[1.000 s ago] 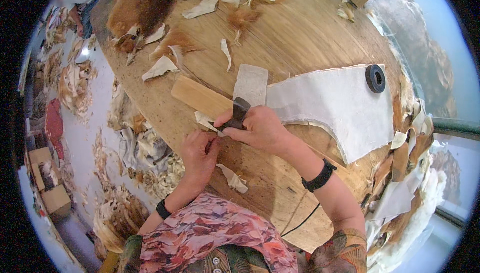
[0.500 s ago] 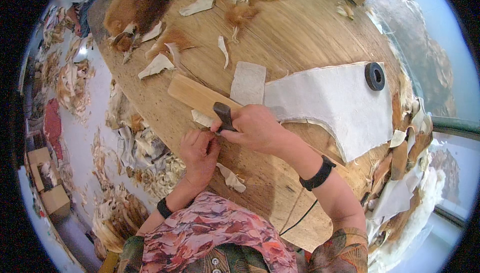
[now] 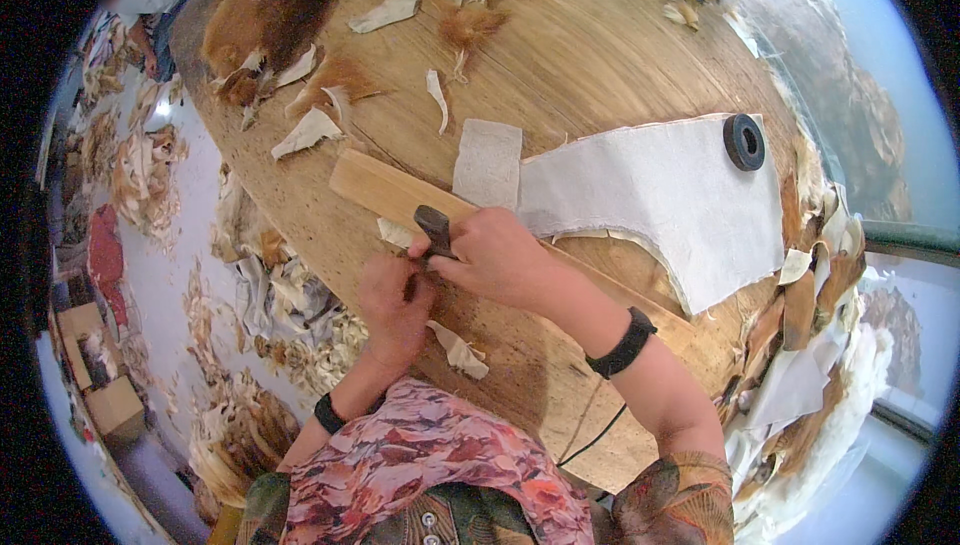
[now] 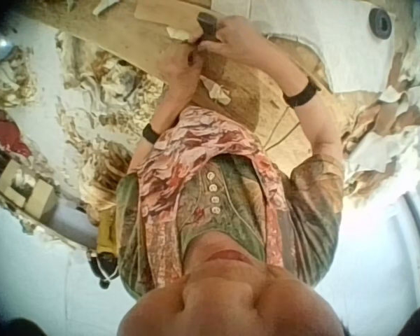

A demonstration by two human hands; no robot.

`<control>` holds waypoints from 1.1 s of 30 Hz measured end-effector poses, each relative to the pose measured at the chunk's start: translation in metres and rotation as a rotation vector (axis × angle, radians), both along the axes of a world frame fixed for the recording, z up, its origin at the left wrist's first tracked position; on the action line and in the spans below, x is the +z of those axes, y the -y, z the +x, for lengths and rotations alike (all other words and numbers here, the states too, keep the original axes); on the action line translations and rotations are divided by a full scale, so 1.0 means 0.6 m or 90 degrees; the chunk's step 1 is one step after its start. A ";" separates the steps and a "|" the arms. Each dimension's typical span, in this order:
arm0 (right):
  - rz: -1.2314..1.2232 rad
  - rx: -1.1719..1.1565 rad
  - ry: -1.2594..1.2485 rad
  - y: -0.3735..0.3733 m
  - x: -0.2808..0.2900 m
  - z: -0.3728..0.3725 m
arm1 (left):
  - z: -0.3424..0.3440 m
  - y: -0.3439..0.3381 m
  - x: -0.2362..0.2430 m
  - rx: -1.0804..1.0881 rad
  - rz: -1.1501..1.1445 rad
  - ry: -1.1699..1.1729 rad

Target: Cutting, marking, and preparing leather and fur pieces for assembly.

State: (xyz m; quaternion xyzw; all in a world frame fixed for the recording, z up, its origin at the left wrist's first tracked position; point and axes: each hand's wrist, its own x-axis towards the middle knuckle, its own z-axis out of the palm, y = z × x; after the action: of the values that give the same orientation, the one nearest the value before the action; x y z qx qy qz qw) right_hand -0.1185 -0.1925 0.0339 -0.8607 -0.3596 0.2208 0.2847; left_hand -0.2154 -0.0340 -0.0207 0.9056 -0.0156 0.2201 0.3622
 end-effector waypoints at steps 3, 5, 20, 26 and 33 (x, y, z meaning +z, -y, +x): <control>0.029 0.000 -0.017 0.009 0.015 0.000 | -0.001 -0.015 0.009 -0.009 0.003 -0.011; 0.016 -0.021 -0.041 0.010 0.020 0.000 | -0.003 -0.014 0.017 -0.044 -0.001 -0.029; 0.119 -0.015 -0.025 0.013 0.010 -0.011 | -0.021 -0.025 0.023 -0.190 0.288 0.045; 0.025 0.000 -0.126 0.029 0.016 0.005 | -0.018 -0.024 0.023 -0.204 0.314 0.068; 0.256 -0.309 -0.341 0.091 0.042 0.023 | -0.011 -0.027 0.029 -0.172 0.246 0.075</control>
State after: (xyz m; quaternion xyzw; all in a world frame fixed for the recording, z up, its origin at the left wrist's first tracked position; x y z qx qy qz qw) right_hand -0.1046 -0.2470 0.0592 -0.7599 -0.0956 0.2886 0.5745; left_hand -0.2217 -0.0179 -0.0031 0.9334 -0.1995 0.2150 0.2066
